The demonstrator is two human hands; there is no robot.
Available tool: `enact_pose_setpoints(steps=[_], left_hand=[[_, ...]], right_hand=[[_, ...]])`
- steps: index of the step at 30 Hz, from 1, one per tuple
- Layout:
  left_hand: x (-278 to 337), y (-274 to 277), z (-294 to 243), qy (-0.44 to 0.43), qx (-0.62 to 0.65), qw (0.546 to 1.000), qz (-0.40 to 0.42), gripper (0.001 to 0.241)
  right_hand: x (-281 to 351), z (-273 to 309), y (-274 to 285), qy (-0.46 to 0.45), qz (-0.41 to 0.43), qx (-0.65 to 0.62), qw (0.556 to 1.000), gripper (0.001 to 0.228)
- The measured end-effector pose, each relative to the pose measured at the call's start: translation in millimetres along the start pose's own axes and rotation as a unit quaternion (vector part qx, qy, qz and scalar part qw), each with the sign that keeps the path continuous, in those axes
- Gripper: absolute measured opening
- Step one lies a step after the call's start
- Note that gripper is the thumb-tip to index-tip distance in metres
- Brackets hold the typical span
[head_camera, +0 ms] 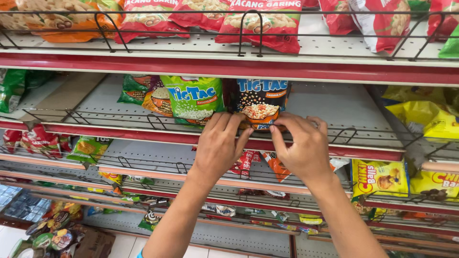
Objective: The person takes snack packets from a cardboard box, scans each with a barcode scanner, and places them on a store shelf. The person handles multiple snack brands and finishes by wiping the shelf with a cloth.
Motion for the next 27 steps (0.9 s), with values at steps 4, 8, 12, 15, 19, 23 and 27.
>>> enact_pose_setpoints(steps=[4, 8, 12, 15, 19, 23, 27], left_hand=[[-1, 3, -6, -0.013, -0.001, 1.0, 0.007, 0.048], [1, 4, -15, -0.026, -0.016, 0.999, 0.014, 0.064], [3, 1, -13, -0.021, -0.024, 0.999, 0.023, 0.065], [4, -5, -10, -0.001, -0.063, 0.998, 0.015, 0.059], [6, -6, -13, 0.007, -0.05, 0.999, -0.017, 0.054], [4, -1, -19, 0.017, -0.009, 0.998, -0.056, 0.051], [14, 4, -39, -0.034, -0.057, 0.987, -0.143, 0.038]], right_hand=[[-4, -1, -4, 0.005, 0.015, 0.035, 0.999, 0.011], [-6, -7, -10, -0.015, 0.029, 0.025, 0.999, 0.021], [-5, -6, -11, -0.015, 0.008, 0.025, 1.0, 0.027], [-5, -5, -13, -0.037, -0.011, 0.033, 0.999, 0.023], [-9, -9, -14, -0.081, -0.003, 0.021, 0.997, 0.024], [-8, -7, -8, -0.071, -0.01, -0.01, 0.997, 0.022], [20, -32, 15, -0.111, -0.061, -0.205, 0.971, 0.013]])
Point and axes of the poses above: each hand's wrist, its own x-axis away from the middle knuckle, its own y-axis out of the back of the hand, z = x × y, the point moved 8 cm from there along -x, towards the middle knuckle, and after that the axes turned 8 degrees about x, right-handed, at the moved point
